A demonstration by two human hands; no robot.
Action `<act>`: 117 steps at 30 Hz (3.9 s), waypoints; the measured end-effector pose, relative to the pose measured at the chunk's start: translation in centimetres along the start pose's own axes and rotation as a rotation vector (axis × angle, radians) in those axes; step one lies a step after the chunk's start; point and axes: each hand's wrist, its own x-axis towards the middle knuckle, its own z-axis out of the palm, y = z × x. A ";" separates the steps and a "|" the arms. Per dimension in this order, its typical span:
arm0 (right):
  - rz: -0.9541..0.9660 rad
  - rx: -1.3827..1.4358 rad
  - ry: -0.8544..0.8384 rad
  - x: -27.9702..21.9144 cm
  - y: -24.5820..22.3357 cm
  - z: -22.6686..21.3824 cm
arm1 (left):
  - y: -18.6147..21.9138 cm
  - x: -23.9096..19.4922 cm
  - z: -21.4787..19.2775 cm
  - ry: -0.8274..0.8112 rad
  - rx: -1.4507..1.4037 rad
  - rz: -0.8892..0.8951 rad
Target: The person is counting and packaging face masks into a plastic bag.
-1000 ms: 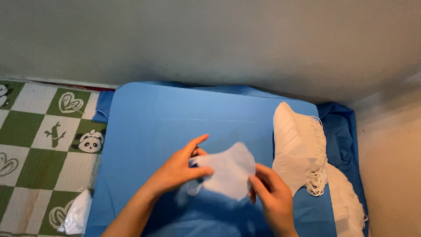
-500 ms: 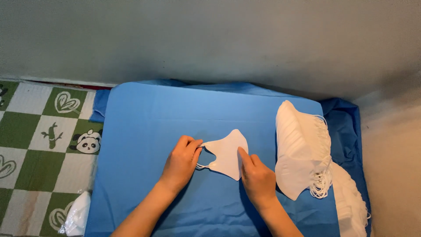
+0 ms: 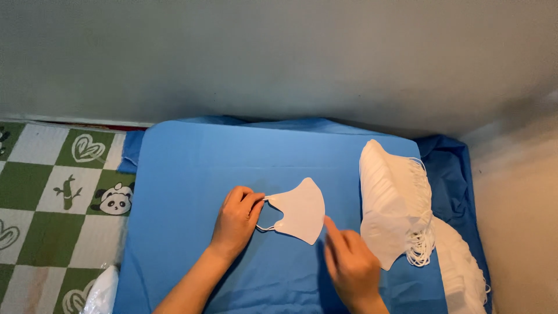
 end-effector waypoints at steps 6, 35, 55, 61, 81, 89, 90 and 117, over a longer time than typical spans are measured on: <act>0.226 -0.253 0.083 -4.0 4.0 -0.6 | 0.3 0.0 -0.2 0.021 -0.001 0.032; 0.629 0.850 -0.131 -1.9 0.4 -4.9 | 5.3 -1.0 -4.7 -0.432 -0.641 -0.148; 0.273 0.519 -0.081 3.3 1.2 3.6 | 1.2 -1.3 -1.2 -0.053 -0.060 -0.106; 0.225 0.467 -0.068 3.2 1.5 4.1 | 1.0 -1.2 -1.2 -0.058 -0.040 -0.069; 0.020 0.143 0.081 3.2 1.7 5.2 | 0.6 -1.2 -0.6 -0.017 -0.030 -0.063; -0.119 -0.162 0.150 3.1 1.7 5.3 | 0.2 -1.1 -0.6 -0.048 0.123 0.055; -0.120 -0.163 0.151 3.1 1.6 5.2 | 0.2 -1.1 -0.6 -0.047 0.122 0.056; 0.552 0.265 0.017 -1.3 6.2 -1.3 | 0.6 -1.1 -0.1 -0.010 0.106 -0.049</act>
